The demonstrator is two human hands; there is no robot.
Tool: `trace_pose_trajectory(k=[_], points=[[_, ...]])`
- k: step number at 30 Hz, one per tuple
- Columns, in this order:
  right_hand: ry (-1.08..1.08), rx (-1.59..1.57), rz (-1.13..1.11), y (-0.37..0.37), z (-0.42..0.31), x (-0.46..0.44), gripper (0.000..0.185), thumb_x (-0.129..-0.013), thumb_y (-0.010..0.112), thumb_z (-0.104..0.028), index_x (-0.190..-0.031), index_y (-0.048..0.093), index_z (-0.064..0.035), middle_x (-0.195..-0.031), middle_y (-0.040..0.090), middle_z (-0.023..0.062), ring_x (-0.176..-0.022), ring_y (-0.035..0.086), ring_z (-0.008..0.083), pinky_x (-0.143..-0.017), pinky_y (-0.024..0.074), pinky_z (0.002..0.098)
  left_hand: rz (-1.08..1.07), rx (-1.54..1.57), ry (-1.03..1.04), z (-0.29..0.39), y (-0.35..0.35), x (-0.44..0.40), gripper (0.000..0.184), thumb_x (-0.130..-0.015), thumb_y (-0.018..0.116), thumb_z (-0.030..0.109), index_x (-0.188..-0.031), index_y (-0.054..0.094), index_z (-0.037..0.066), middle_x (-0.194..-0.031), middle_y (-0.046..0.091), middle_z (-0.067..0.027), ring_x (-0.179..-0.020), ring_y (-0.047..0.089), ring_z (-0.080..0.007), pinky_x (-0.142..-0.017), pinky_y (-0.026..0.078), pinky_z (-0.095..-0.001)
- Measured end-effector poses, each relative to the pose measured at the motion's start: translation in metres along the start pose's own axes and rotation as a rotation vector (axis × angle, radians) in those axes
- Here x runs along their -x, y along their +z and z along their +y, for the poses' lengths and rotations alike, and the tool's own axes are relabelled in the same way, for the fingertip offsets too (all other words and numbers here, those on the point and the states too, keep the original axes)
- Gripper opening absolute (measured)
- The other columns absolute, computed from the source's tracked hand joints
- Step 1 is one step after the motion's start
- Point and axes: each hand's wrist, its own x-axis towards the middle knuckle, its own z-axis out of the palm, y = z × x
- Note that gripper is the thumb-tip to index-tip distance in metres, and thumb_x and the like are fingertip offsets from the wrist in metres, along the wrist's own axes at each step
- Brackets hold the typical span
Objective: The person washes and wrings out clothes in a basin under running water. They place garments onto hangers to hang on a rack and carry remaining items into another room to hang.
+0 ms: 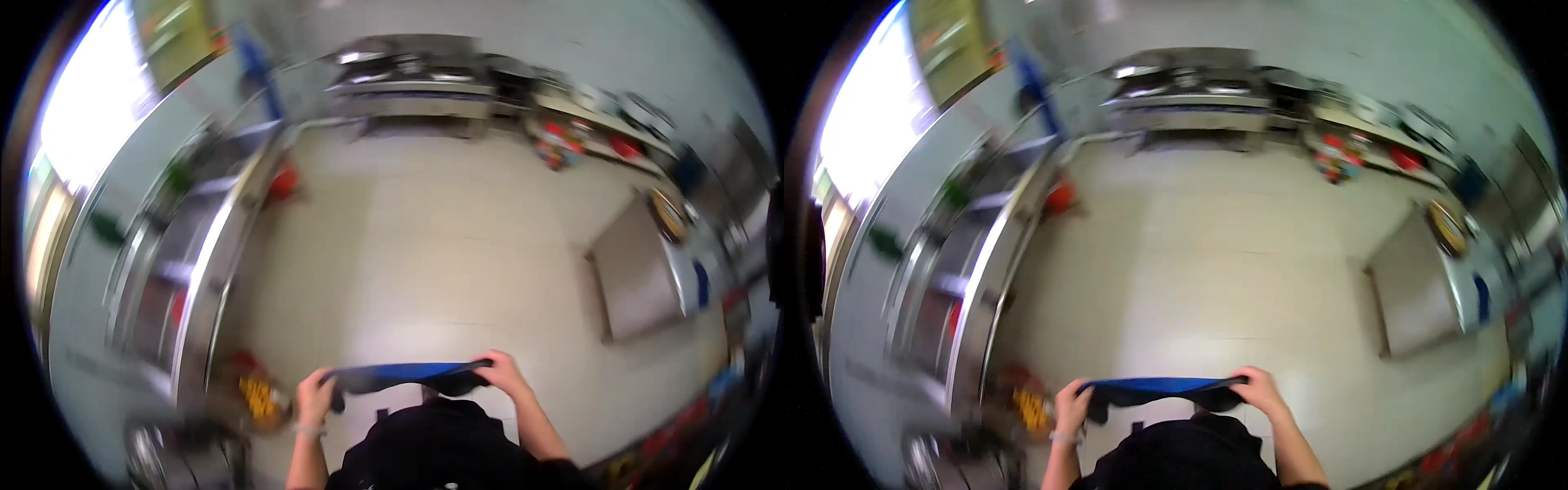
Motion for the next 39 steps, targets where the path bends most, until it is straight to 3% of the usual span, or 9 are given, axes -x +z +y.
trace_pose_trajectory(k=[5,7,8,10,11,24,32,34,39], points=[[-0.198,0.259,-0.217,-0.005,-0.038,-0.110,0.022,-0.080,0.071,-0.018,-0.099,0.066,-0.0069,-0.080,0.066,0.0110,-0.074,0.061,0.0205,-0.069,0.0484,0.0343,0.050,0.054,0.180,0.009,0.006,-0.080,0.016,-0.089,0.062,0.004,-0.102,0.066,-0.005,-0.091,0.068,-0.0055,-0.084,0.061,-0.0133,-0.081,0.049,-0.0277],[-0.313,0.283,-0.307,0.000,-0.058,-0.149,0.026,-0.082,0.071,-0.019,-0.104,0.064,-0.0068,-0.083,0.066,0.0124,-0.075,0.062,0.0226,-0.069,0.0487,0.0361,0.055,0.229,-0.125,0.034,-0.003,-0.077,0.059,-0.083,0.068,0.051,-0.127,0.060,0.013,-0.123,0.064,-0.0154,-0.120,0.055,-0.0404,-0.098,0.045,-0.0441],[-0.343,0.270,-0.313,0.007,-0.064,-0.170,0.027,-0.082,0.071,-0.018,-0.105,0.064,-0.0067,-0.084,0.067,0.0114,-0.077,0.063,0.0216,-0.070,0.0490,0.0354,0.151,0.229,-0.152,0.030,-0.006,-0.087,0.059,-0.083,0.068,0.051,-0.127,0.060,0.013,-0.123,0.064,-0.0154,-0.120,0.055,-0.0404,-0.098,0.045,-0.0441],[-0.503,0.089,-0.364,0.021,-0.061,-0.199,0.029,-0.082,0.073,-0.016,-0.108,0.065,-0.0072,-0.085,0.068,0.0056,-0.072,0.061,0.0150,-0.065,0.0497,0.0307,0.357,0.257,-0.055,-0.001,-0.008,-0.102,0.016,-0.090,0.061,0.005,-0.100,0.066,-0.006,-0.092,0.067,-0.0042,-0.085,0.060,-0.0124,-0.081,0.049,-0.0276],[-0.044,0.112,-0.525,0.010,-0.115,-0.200,0.030,-0.083,0.075,-0.015,-0.110,0.065,-0.0079,-0.082,0.066,0.0017,-0.065,0.057,0.0090,-0.056,0.0476,0.0263,0.412,0.288,-0.108,0.004,-0.005,-0.115,0.017,-0.091,0.060,0.007,-0.101,0.067,-0.005,-0.093,0.068,-0.0039,-0.087,0.060,-0.0128,-0.081,0.049,-0.0276],[-0.090,0.225,-0.946,0.137,-0.236,-0.407,0.032,-0.081,0.078,-0.013,-0.106,0.068,0.0018,-0.084,0.067,0.0013,-0.075,0.061,0.0104,-0.069,0.0510,0.0267,0.964,0.127,0.202,0.045,-0.116,-0.316,0.014,-0.084,0.068,0.003,-0.097,0.070,0.009,-0.091,0.063,-0.0066,-0.083,0.061,-0.0202,-0.075,0.050,-0.0309],[-0.306,0.402,-1.168,0.221,-0.325,-0.542,0.027,-0.080,0.074,-0.011,-0.105,0.070,-0.0012,-0.090,0.068,0.0058,-0.083,0.064,0.0154,-0.077,0.0510,0.0289,0.963,0.007,0.278,0.124,-0.159,-0.327,0.019,-0.085,0.058,-0.007,-0.100,0.063,0.004,-0.095,0.064,-0.0100,-0.085,0.063,-0.0245,-0.076,0.051,-0.0334],[-0.887,0.476,-1.251,0.247,-0.327,-0.577,0.033,-0.079,0.072,-0.014,-0.110,0.069,-0.0031,-0.103,0.068,0.0107,-0.093,0.064,0.0237,-0.082,0.0511,0.0334,0.955,0.049,0.205,0.148,-0.150,-0.337,0.021,-0.087,0.052,-0.009,-0.101,0.062,0.002,-0.091,0.065,-0.0097,-0.082,0.063,-0.0225,-0.078,0.051,-0.0311],[-0.995,0.453,-1.449,0.315,-0.384,-0.584,0.044,-0.077,0.074,-0.023,-0.116,0.065,-0.0063,-0.112,0.065,0.0121,-0.099,0.062,0.0296,-0.089,0.0493,0.0385,0.951,-0.141,0.158,0.181,-0.142,-0.368,0.020,-0.087,0.052,-0.006,-0.102,0.062,0.002,-0.089,0.065,-0.0112,-0.079,0.064,-0.0237,-0.073,0.050,-0.0314]])
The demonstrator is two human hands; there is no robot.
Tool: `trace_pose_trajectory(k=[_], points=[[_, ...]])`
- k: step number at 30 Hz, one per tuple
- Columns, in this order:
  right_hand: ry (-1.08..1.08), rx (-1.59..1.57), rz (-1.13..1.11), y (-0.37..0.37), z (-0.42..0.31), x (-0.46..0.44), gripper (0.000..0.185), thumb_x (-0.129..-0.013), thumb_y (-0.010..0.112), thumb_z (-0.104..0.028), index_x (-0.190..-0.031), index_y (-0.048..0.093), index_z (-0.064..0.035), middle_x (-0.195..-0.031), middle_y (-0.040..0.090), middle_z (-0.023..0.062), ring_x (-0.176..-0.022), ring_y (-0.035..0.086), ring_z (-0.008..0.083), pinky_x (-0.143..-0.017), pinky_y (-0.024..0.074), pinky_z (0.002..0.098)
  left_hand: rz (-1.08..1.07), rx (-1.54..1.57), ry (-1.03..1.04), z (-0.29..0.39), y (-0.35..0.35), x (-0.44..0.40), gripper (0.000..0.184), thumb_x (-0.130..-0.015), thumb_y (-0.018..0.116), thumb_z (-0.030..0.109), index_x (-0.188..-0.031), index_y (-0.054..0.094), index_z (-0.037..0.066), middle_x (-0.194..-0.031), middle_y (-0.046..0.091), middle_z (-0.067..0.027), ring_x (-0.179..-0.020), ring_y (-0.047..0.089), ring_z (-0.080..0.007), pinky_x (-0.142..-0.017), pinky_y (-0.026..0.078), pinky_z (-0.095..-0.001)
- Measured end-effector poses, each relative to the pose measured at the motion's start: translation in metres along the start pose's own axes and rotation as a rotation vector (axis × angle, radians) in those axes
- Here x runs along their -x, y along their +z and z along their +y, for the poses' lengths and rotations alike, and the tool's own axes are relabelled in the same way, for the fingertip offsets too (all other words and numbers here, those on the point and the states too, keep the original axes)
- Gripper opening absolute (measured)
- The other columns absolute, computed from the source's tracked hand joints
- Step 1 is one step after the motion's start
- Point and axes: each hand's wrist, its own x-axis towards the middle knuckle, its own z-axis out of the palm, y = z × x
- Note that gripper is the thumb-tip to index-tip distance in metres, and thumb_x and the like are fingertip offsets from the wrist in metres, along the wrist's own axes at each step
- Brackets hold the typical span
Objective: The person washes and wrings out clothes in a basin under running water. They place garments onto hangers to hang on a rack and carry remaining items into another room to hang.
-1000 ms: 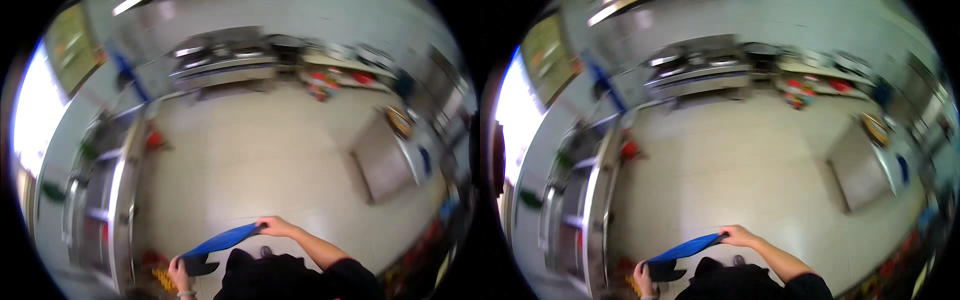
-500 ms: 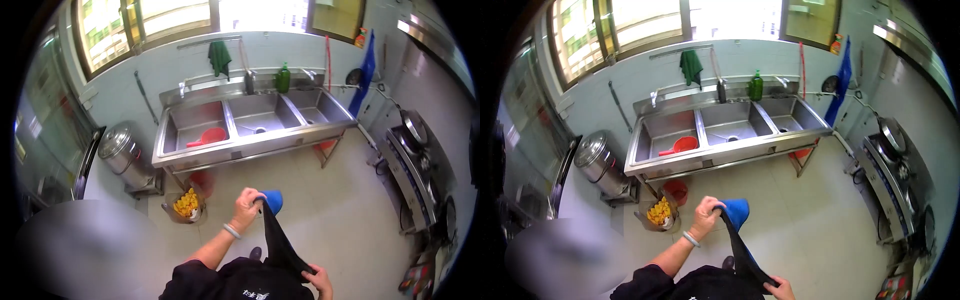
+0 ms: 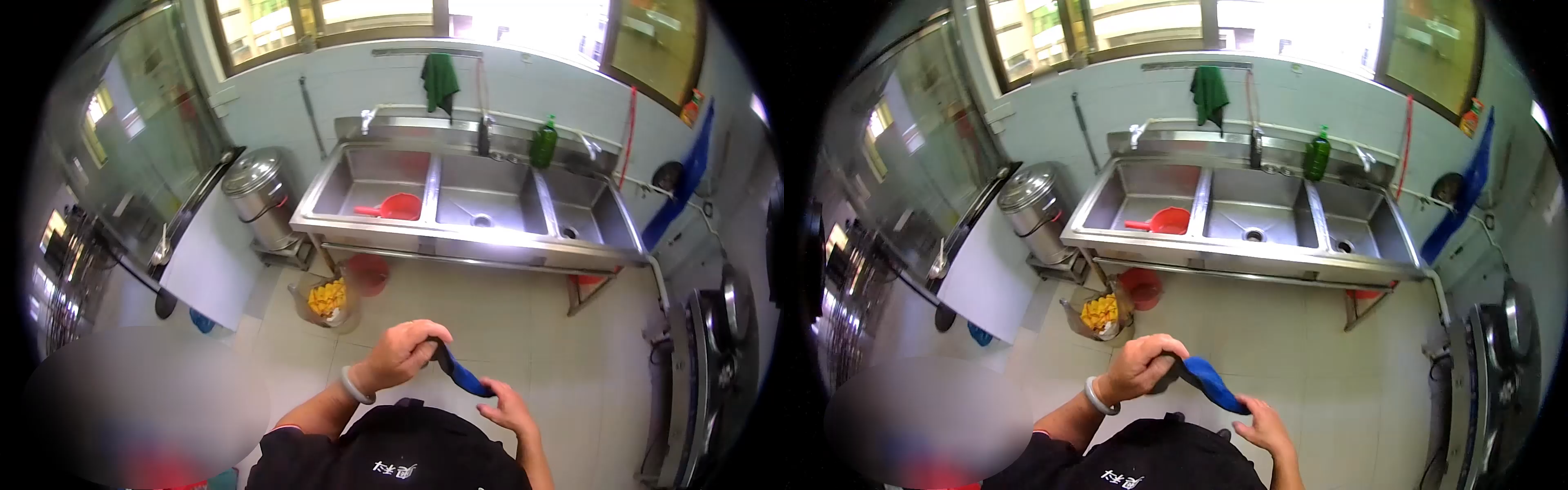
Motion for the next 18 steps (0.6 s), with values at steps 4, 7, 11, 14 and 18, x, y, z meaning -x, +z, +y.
trace_pose_trajectory(k=[4,7,11,14,18], points=[[-0.169,0.143,-0.239,0.003,-0.024,-0.071,0.058,-0.074,0.080,-0.033,-0.123,0.060,-0.0090,-0.115,0.063,0.0118,-0.103,0.060,0.0298,-0.091,0.0485,0.0399,-0.037,0.107,-0.018,0.008,0.006,-0.010,0.019,-0.086,0.054,-0.002,-0.102,0.062,0.005,-0.087,0.065,-0.0115,-0.077,0.064,-0.0289,-0.070,0.051,-0.0349],[-0.484,0.269,-0.225,0.023,-0.038,-0.120,0.063,-0.072,0.082,-0.034,-0.125,0.058,-0.0088,-0.119,0.060,0.0125,-0.105,0.059,0.0302,-0.092,0.0482,0.0410,0.053,0.141,-0.074,0.011,-0.012,-0.020,0.021,-0.083,0.053,-0.007,-0.098,0.064,0.002,-0.086,0.065,-0.0118,-0.076,0.064,-0.0255,-0.069,0.050,-0.0324],[-0.375,-0.300,-0.248,0.048,-0.064,-0.180,0.037,-0.077,0.075,-0.011,-0.111,0.062,-0.0055,-0.116,0.060,0.0129,-0.106,0.060,0.0307,-0.090,0.0494,0.0375,0.141,0.130,-0.158,-0.013,-0.054,-0.024,0.021,-0.083,0.051,-0.004,-0.098,0.064,0.002,-0.089,0.067,-0.0109,-0.079,0.065,-0.0228,-0.072,0.050,-0.0306],[-0.431,-0.143,-0.415,0.057,-0.052,-0.236,0.016,-0.080,0.065,-0.001,-0.097,0.066,0.0002,-0.087,0.066,0.0132,-0.082,0.067,0.0274,-0.076,0.0522,0.0344,0.200,0.169,-0.180,-0.047,-0.088,-0.029,0.022,-0.083,0.049,-0.003,-0.100,0.063,0.001,-0.093,0.067,-0.0102,-0.083,0.065,-0.0211,-0.078,0.050,-0.0306],[-0.058,-0.534,-0.347,0.064,-0.056,-0.324,0.013,-0.080,0.055,0.004,-0.092,0.062,0.0049,-0.082,0.061,0.0023,-0.075,0.056,0.0108,-0.067,0.0451,0.0247,0.361,0.105,-0.078,-0.094,-0.158,-0.054,0.022,-0.080,0.048,0.001,-0.098,0.061,0.002,-0.085,0.065,-0.0094,-0.075,0.063,-0.0218,-0.072,0.049,-0.0305]])
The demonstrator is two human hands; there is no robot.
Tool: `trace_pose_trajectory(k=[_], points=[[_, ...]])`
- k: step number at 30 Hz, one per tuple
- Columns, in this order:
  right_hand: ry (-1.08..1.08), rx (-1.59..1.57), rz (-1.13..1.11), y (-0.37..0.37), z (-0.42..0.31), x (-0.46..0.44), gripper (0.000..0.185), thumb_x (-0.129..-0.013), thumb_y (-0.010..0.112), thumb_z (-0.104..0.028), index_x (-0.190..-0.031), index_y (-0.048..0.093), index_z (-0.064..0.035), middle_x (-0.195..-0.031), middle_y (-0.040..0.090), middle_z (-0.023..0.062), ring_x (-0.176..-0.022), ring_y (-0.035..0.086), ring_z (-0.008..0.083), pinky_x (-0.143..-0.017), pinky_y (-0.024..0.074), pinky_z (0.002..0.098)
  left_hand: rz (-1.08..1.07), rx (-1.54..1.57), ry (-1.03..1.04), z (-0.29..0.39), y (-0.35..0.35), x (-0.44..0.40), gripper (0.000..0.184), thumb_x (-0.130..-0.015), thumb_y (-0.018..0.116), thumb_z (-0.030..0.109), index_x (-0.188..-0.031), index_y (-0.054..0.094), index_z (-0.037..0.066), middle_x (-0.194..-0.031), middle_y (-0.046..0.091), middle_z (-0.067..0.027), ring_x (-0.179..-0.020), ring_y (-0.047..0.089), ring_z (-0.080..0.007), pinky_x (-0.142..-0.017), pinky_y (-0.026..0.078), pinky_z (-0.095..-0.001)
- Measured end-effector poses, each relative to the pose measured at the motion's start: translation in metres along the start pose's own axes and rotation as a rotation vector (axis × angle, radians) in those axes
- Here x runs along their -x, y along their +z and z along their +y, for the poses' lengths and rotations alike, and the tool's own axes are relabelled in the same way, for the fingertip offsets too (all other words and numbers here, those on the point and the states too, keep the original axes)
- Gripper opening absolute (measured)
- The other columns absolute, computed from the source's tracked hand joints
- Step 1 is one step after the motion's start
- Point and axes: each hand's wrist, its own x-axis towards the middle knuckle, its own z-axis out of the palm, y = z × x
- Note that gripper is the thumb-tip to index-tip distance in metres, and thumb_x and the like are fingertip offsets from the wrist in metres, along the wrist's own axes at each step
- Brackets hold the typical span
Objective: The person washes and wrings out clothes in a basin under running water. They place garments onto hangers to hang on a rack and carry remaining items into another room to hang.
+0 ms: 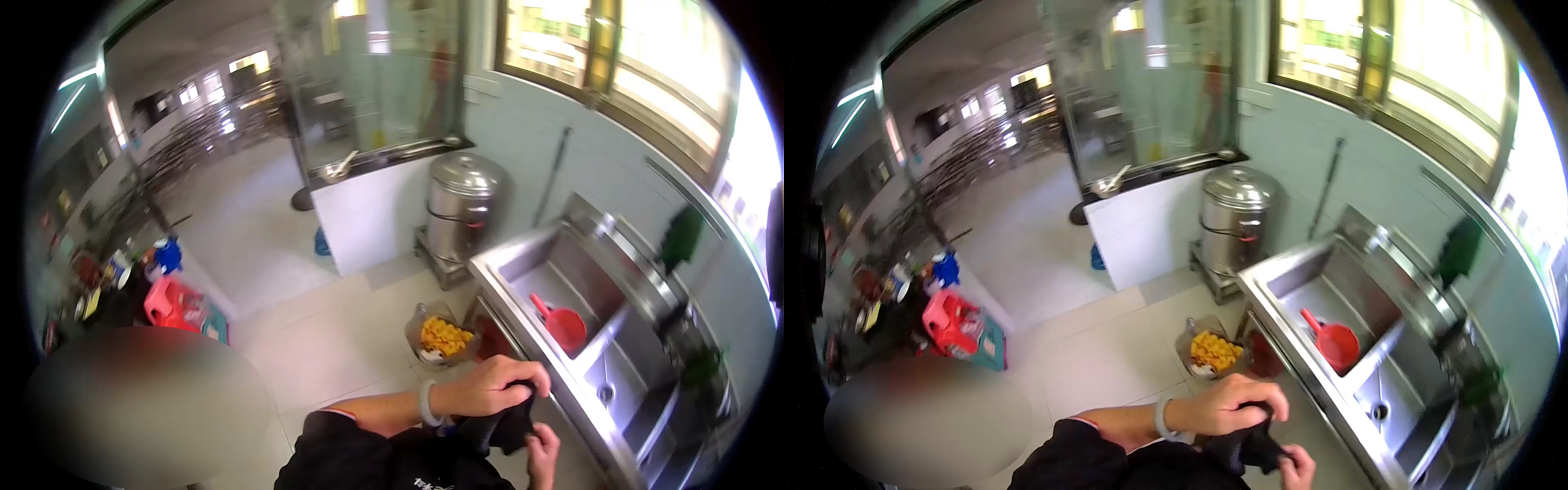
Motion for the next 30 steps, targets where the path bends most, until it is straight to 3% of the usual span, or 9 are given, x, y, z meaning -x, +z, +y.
trace_pose_trajectory(k=[1,2,4,5,9,16,20,25,30], points=[[-0.061,-0.021,-0.016,-0.004,-0.021,-0.024,0.012,-0.082,0.057,-0.005,-0.090,0.061,0.0032,-0.080,0.060,0.0031,-0.073,0.055,0.0100,-0.066,0.0430,0.0234,0.024,-0.029,0.019,-0.002,-0.020,-0.014,0.022,-0.079,0.049,0.003,-0.098,0.060,0.002,-0.082,0.064,-0.0088,-0.072,0.062,-0.0219,-0.070,0.048,-0.0310],[0.132,0.120,-0.129,-0.030,-0.045,-0.044,0.041,-0.082,0.057,-0.007,-0.120,0.058,0.0088,-0.115,0.060,0.0180,-0.100,0.058,0.0268,-0.089,0.0483,0.0384,0.054,-0.047,0.026,-0.005,-0.044,-0.026,0.022,-0.079,0.049,0.003,-0.098,0.060,0.002,-0.082,0.064,-0.0088,-0.072,0.062,-0.0219,-0.070,0.048,-0.0310],[0.079,0.005,0.086,-0.046,-0.064,-0.081,0.039,-0.087,0.066,-0.015,-0.124,0.061,-0.0012,-0.114,0.062,0.0119,-0.106,0.055,0.0225,-0.097,0.0423,0.0335,-0.110,-0.102,-0.038,-0.020,-0.082,-0.055,0.028,-0.077,0.053,0.010,-0.103,0.060,0.004,-0.074,0.062,-0.0073,-0.068,0.061,-0.0224,-0.066,0.047,-0.0330],[-0.343,-0.030,-0.014,-0.044,-0.082,-0.120,0.023,-0.081,0.064,-0.019,-0.086,0.060,0.0025,-0.078,0.059,0.0028,-0.072,0.054,0.0099,-0.066,0.0409,0.0228,-0.101,-0.105,-0.033,-0.026,-0.096,-0.070,0.028,-0.077,0.053,0.010,-0.103,0.060,0.004,-0.074,0.062,-0.0073,-0.068,0.061,-0.0224,-0.066,0.047,-0.0330],[-0.416,0.440,-0.078,-0.061,-0.163,-0.194,0.047,-0.073,0.079,-0.044,-0.074,0.062,0.0002,-0.067,0.058,0.0015,-0.064,0.054,0.0126,-0.060,0.0401,0.0259,-0.243,-0.257,-0.059,-0.068,-0.127,-0.127,0.044,-0.072,0.066,0.022,-0.114,0.060,0.009,-0.074,0.064,-0.0074,-0.070,0.063,-0.0244,-0.066,0.047,-0.0342],[-0.660,0.634,0.046,-0.106,-0.201,-0.317,0.032,-0.085,0.069,-0.026,-0.076,0.053,-0.0002,-0.072,0.042,0.0053,-0.066,0.044,0.0173,-0.065,0.0352,0.0287,-0.171,-0.552,-0.044,-0.137,-0.150,-0.242,0.027,-0.079,0.076,0.034,-0.093,0.073,0.011,-0.082,0.070,-0.0106,-0.073,0.066,-0.0274,-0.064,0.051,-0.0381],[-0.524,0.626,0.114,-0.144,-0.205,-0.369,0.008,-0.084,0.061,-0.004,-0.089,0.059,0.0019,-0.078,0.055,0.0085,-0.076,0.055,0.0164,-0.071,0.0431,0.0275,-0.094,-0.575,0.095,-0.170,-0.157,-0.324,0.025,-0.087,0.069,0.031,-0.088,0.070,0.007,-0.084,0.065,-0.0110,-0.080,0.064,-0.0308,-0.069,0.051,-0.0389],[-0.645,0.580,0.145,-0.191,-0.217,-0.445,0.020,-0.089,0.061,-0.004,-0.107,0.065,0.0024,-0.097,0.068,0.0112,-0.092,0.064,0.0199,-0.083,0.0473,0.0293,-0.179,-0.578,0.021,-0.191,-0.152,-0.444,0.018,-0.090,0.066,0.025,-0.097,0.069,0.009,-0.085,0.070,-0.0133,-0.074,0.068,-0.0292,-0.067,0.052,-0.0366],[-0.847,0.692,0.022,-0.247,-0.227,-0.517,0.032,-0.076,0.061,0.009,-0.100,0.073,-0.0075,-0.073,0.057,0.0071,-0.061,0.057,0.0208,-0.055,0.0455,0.0320,-0.117,-0.618,-0.036,-0.236,-0.145,-0.530,0.026,-0.086,0.069,0.014,-0.113,0.066,0.014,-0.069,0.063,-0.0077,-0.058,0.060,-0.0127,-0.057,0.048,-0.0277]])
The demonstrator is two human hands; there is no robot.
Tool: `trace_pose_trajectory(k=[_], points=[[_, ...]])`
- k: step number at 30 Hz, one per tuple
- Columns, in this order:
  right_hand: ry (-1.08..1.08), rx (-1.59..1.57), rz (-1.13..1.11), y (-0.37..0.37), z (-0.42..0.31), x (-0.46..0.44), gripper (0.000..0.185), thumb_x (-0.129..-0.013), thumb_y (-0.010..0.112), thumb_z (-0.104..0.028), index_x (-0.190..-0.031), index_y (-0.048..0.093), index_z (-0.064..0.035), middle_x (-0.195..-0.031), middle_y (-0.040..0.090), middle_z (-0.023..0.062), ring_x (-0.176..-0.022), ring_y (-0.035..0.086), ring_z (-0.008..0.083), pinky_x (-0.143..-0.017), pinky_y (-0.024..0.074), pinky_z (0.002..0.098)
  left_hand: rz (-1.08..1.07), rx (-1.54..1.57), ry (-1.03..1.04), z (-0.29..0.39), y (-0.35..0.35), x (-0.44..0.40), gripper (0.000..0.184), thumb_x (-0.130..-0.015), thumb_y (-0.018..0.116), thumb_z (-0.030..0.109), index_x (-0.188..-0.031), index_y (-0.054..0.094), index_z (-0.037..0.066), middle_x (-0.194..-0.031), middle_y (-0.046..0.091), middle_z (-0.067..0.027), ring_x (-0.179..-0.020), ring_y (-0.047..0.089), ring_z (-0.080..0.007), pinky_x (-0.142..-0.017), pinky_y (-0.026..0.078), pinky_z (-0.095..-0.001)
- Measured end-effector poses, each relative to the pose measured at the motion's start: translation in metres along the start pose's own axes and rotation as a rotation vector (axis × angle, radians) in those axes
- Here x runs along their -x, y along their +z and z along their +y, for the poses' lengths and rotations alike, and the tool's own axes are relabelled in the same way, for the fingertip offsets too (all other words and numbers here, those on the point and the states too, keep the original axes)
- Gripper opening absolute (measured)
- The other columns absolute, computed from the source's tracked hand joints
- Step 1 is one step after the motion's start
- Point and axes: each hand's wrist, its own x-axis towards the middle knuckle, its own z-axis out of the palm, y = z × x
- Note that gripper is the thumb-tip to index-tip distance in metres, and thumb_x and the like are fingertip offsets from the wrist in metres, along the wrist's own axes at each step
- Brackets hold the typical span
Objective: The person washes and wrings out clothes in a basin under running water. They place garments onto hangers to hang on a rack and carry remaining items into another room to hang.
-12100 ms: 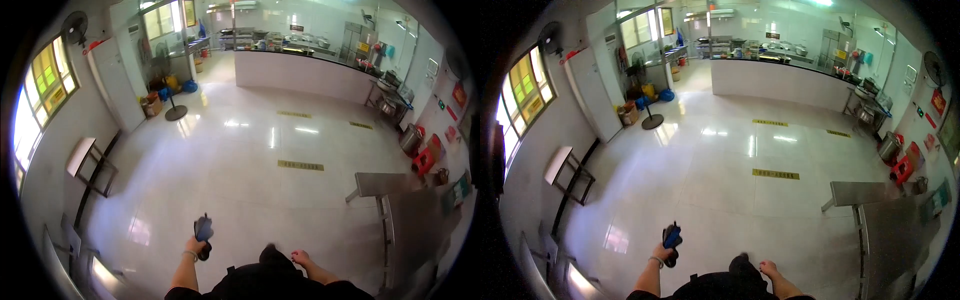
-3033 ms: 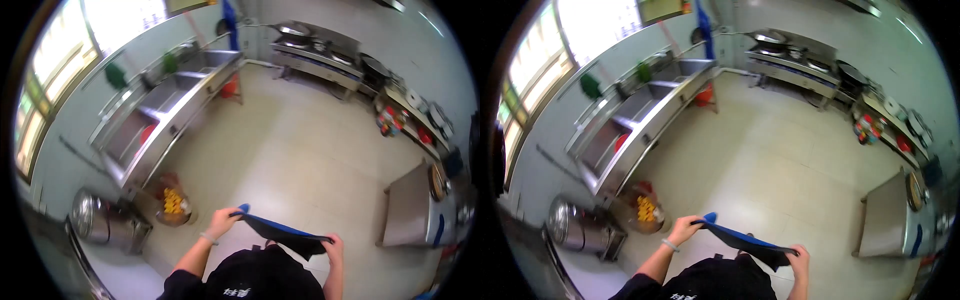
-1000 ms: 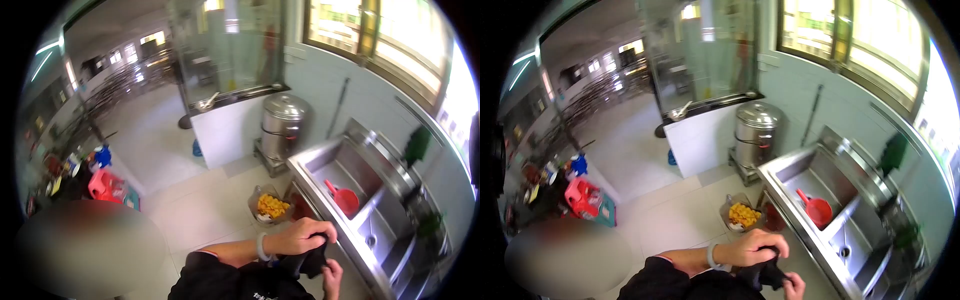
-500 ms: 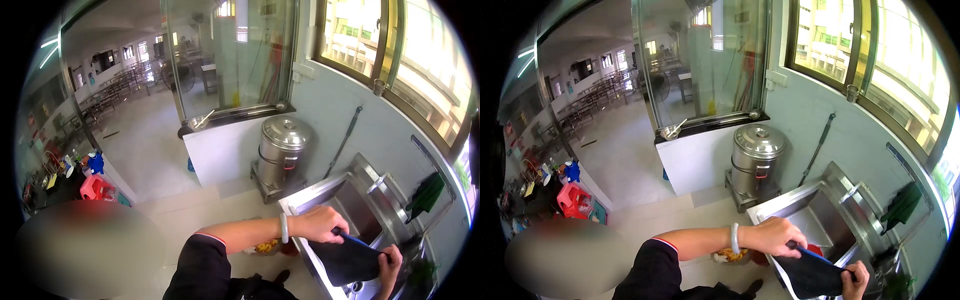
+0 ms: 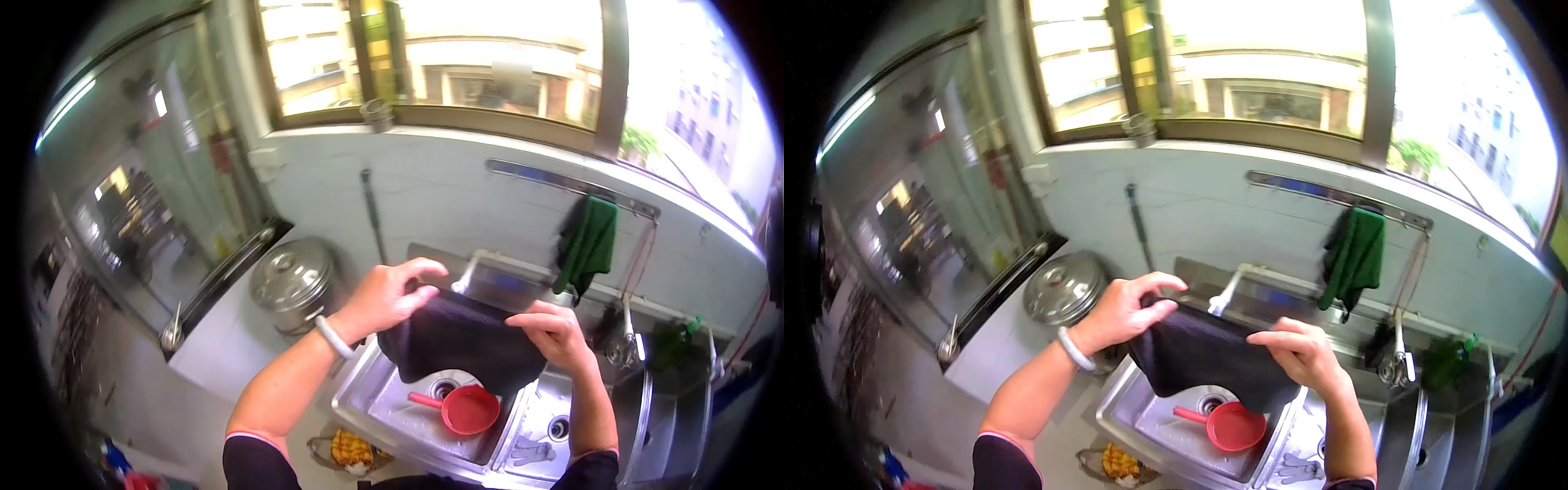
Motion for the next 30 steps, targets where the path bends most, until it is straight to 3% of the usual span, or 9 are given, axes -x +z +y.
trace_pose_trajectory(k=[5,10,12,19,22,26,27,28,30], points=[[0.026,0.139,0.100,-0.026,0.072,-0.040,0.027,-0.076,0.062,0.006,-0.096,0.072,-0.0075,-0.077,0.062,0.0107,-0.068,0.062,0.0265,-0.061,0.0502,0.0348,0.075,-0.022,-0.071,-0.031,0.028,-0.089,0.010,-0.085,0.069,0.011,-0.094,0.070,0.009,-0.073,0.067,-0.0020,-0.065,0.058,-0.0083,-0.062,0.047,-0.0260],[0.167,0.303,0.285,-0.048,0.135,-0.082,0.020,-0.082,0.061,-0.002,-0.098,0.072,-0.0075,-0.076,0.061,0.0142,-0.071,0.062,0.0326,-0.066,0.0504,0.0391,0.241,-0.229,-0.043,-0.051,0.060,-0.181,0.014,-0.081,0.069,0.024,-0.091,0.072,0.016,-0.074,0.068,-0.0112,-0.062,0.065,-0.0217,-0.059,0.050,-0.0330],[0.210,0.409,0.348,-0.055,0.153,-0.100,0.018,-0.085,0.061,-0.010,-0.098,0.072,-0.0105,-0.081,0.062,0.0142,-0.076,0.064,0.0345,-0.071,0.0518,0.0422,0.276,-0.277,-0.097,-0.056,0.068,-0.214,0.015,-0.080,0.069,0.026,-0.091,0.073,0.017,-0.076,0.069,-0.0096,-0.066,0.067,-0.0241,-0.062,0.052,-0.0362],[0.291,0.770,0.283,-0.069,0.202,-0.156,0.019,-0.087,0.060,-0.017,-0.101,0.073,-0.0154,-0.083,0.063,0.0121,-0.079,0.066,0.0320,-0.072,0.0538,0.0421,0.367,-0.346,-0.250,-0.095,0.085,-0.295,0.016,-0.079,0.072,0.031,-0.089,0.074,0.018,-0.084,0.073,-0.0071,-0.079,0.070,-0.0265,-0.071,0.055,-0.0374],[0.295,0.872,0.251,-0.059,0.222,-0.167,0.013,-0.086,0.059,-0.014,-0.090,0.071,-0.0130,-0.084,0.062,0.0121,-0.077,0.067,0.0318,-0.069,0.0556,0.0422,0.405,-0.320,-0.265,-0.132,0.105,-0.313,0.016,-0.078,0.070,0.029,-0.087,0.074,0.017,-0.084,0.073,-0.0083,-0.081,0.070,-0.0270,-0.074,0.055,-0.0363],[0.203,1.128,0.276,-0.013,0.241,-0.159,0.003,-0.075,0.061,-0.011,-0.073,0.062,-0.0083,-0.079,0.058,0.0063,-0.068,0.068,0.0242,-0.055,0.0560,0.0359,0.523,-0.104,-0.304,-0.155,0.138,-0.316,0.018,-0.077,0.070,0.024,-0.085,0.073,0.008,-0.081,0.071,-0.0149,-0.079,0.070,-0.0290,-0.073,0.053,-0.0362],[0.206,1.151,0.272,-0.001,0.247,-0.154,0.003,-0.074,0.061,-0.011,-0.073,0.061,-0.0085,-0.079,0.058,0.0053,-0.066,0.068,0.0232,-0.054,0.0558,0.0350,0.548,-0.082,-0.304,-0.158,0.143,-0.315,0.017,-0.079,0.069,0.021,-0.086,0.073,0.006,-0.080,0.071,-0.0127,-0.076,0.069,-0.0234,-0.071,0.052,-0.0341],[0.224,1.103,0.238,0.007,0.250,-0.149,0.013,-0.076,0.061,-0.009,-0.089,0.065,-0.0095,-0.081,0.059,0.0065,-0.064,0.067,0.0255,-0.056,0.0556,0.0369,0.529,0.083,-0.312,-0.167,0.149,-0.313,0.016,-0.081,0.068,0.019,-0.088,0.072,0.005,-0.081,0.071,-0.0106,-0.076,0.067,-0.0195,-0.071,0.052,-0.0327],[0.225,0.975,0.300,0.018,0.262,-0.141,0.022,-0.079,0.060,-0.009,-0.100,0.065,-0.0114,-0.083,0.059,0.0077,-0.065,0.067,0.0275,-0.057,0.0552,0.0387,0.478,0.355,-0.350,-0.178,0.158,-0.307,0.015,-0.085,0.065,0.014,-0.092,0.072,0.003,-0.083,0.071,-0.0069,-0.077,0.063,-0.0132,-0.072,0.050,-0.0303]])
